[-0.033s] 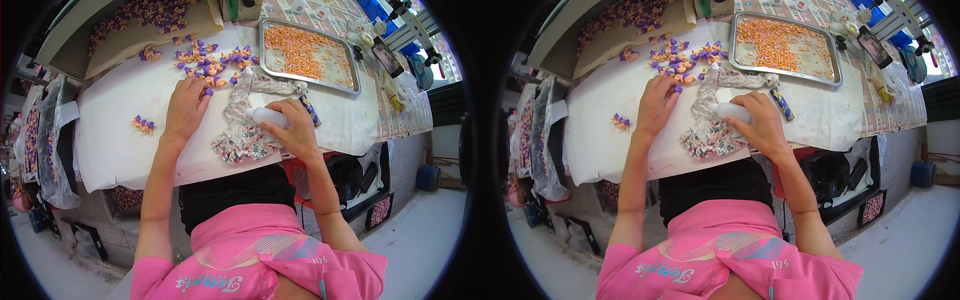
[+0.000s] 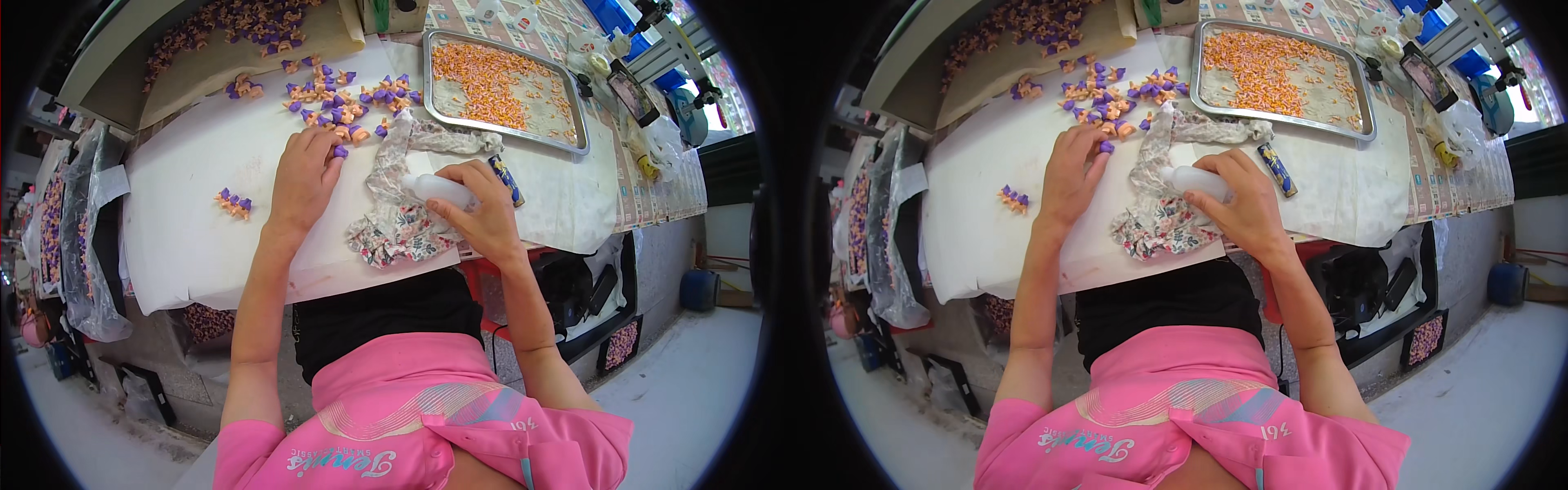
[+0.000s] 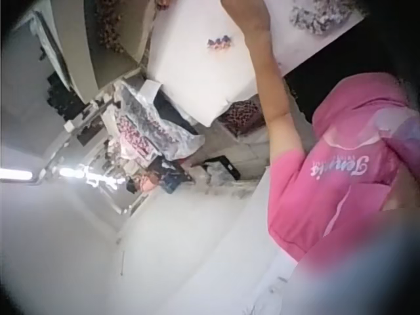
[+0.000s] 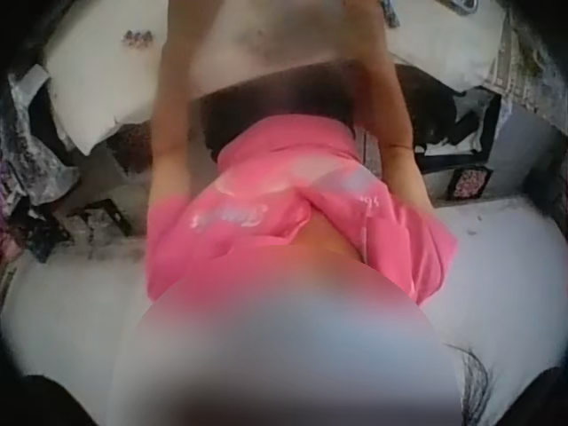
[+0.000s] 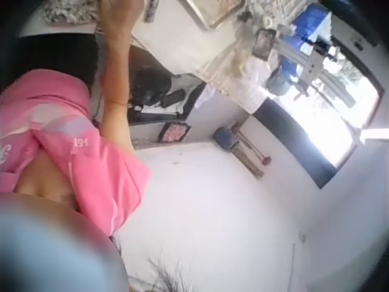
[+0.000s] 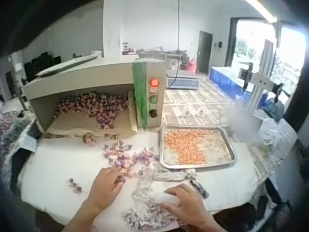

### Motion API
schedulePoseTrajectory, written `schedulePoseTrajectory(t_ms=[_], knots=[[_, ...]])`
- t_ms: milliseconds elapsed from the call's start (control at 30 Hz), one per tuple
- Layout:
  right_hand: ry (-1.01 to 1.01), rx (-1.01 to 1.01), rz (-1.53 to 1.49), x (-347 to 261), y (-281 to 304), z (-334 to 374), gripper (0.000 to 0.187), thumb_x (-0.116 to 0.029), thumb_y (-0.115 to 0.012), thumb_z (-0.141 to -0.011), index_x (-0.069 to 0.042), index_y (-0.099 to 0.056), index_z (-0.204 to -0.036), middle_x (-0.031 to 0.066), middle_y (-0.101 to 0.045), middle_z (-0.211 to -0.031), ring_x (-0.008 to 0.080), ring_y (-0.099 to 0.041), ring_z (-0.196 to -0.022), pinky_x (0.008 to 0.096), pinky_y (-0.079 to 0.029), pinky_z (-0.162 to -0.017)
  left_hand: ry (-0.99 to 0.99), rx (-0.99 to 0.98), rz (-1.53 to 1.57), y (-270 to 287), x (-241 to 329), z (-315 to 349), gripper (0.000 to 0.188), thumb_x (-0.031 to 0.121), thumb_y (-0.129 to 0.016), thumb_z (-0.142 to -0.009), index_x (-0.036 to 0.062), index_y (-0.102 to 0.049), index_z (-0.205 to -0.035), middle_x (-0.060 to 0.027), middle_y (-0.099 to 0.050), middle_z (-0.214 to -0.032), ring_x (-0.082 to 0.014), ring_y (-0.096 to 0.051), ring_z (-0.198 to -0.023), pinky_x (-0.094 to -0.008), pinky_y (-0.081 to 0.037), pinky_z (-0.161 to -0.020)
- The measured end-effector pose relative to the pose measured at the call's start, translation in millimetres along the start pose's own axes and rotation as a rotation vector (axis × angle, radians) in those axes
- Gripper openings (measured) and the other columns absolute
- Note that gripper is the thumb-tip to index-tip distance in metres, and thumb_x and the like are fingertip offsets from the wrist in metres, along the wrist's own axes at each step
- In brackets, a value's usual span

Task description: Applying glue and attaching small decorative pieces to fabric components at a factory workbench.

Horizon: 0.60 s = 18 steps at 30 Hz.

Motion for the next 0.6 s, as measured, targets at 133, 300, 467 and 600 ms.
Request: schedulePoseTrajectory(t_ms=[133, 300, 467, 600], knots=[[-0.025, 0.059, -0.21, 6.3, 1.6, 4.2, 0.032, -0.01, -0.076, -0.08, 0.0, -0.061, -0.107, 0.0033, -0.06, -0.091, 0.0146, -0.059, -0.091, 0.0269, -0.047, -0.079, -0.016, 0.118, 0.029, 13.4, 7.9, 17.8, 0.022, 0.001, -0.062, -0.083, -0.0004, -0.059, -0.105, -0.0137, -0.06, -0.099, -0.0294, -0.058, -0.089, -0.0371, -0.049, -0.079], [-0.209, 0.041, -0.597, -0.8, -11.7, 13.6, 0.034, -0.01, -0.076, -0.081, 0.0, -0.06, -0.109, 0.0032, -0.06, -0.097, 0.0121, -0.059, -0.09, 0.0257, -0.048, -0.077, 0.144, 0.147, 0.394, 8.6, 7.3, 48.0, 0.021, 0.001, -0.06, -0.087, -0.0014, -0.061, -0.108, -0.0109, -0.058, -0.097, -0.0197, -0.059, -0.081, -0.0287, -0.049, -0.073], [-0.289, 0.064, -0.759, -9.8, -24.9, 21.4, 0.034, -0.007, -0.077, -0.079, -0.001, -0.06, -0.107, 0.0051, -0.06, -0.103, 0.0104, -0.058, -0.088, 0.024, -0.048, -0.073, 0.249, 0.164, 0.621, 5.7, 10.9, 71.4, 0.022, -0.001, -0.058, -0.087, -0.0012, -0.064, -0.109, -0.0068, -0.057, -0.097, -0.0125, -0.057, -0.08, -0.0241, -0.048, -0.072], [-0.062, 0.196, -0.577, -28.7, -13.8, 22.6, 0.034, -0.015, -0.08, -0.078, 0.0, -0.063, -0.103, 0.0046, -0.059, -0.096, 0.0117, -0.057, -0.084, 0.0243, -0.046, -0.072, 0.348, 0.125, 0.76, -2.0, 5.9, 83.9, 0.024, -0.003, -0.058, -0.088, -0.002, -0.063, -0.111, -0.0044, -0.055, -0.1, -0.0086, -0.055, -0.082, -0.0214, -0.046, -0.074]])
Point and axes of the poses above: each hand's wrist, its own z-axis away from the middle knuckle, its own y-axis out of the back of the hand, x = y × z, the point moved 10 cm from there along -z, towards the middle knuckle
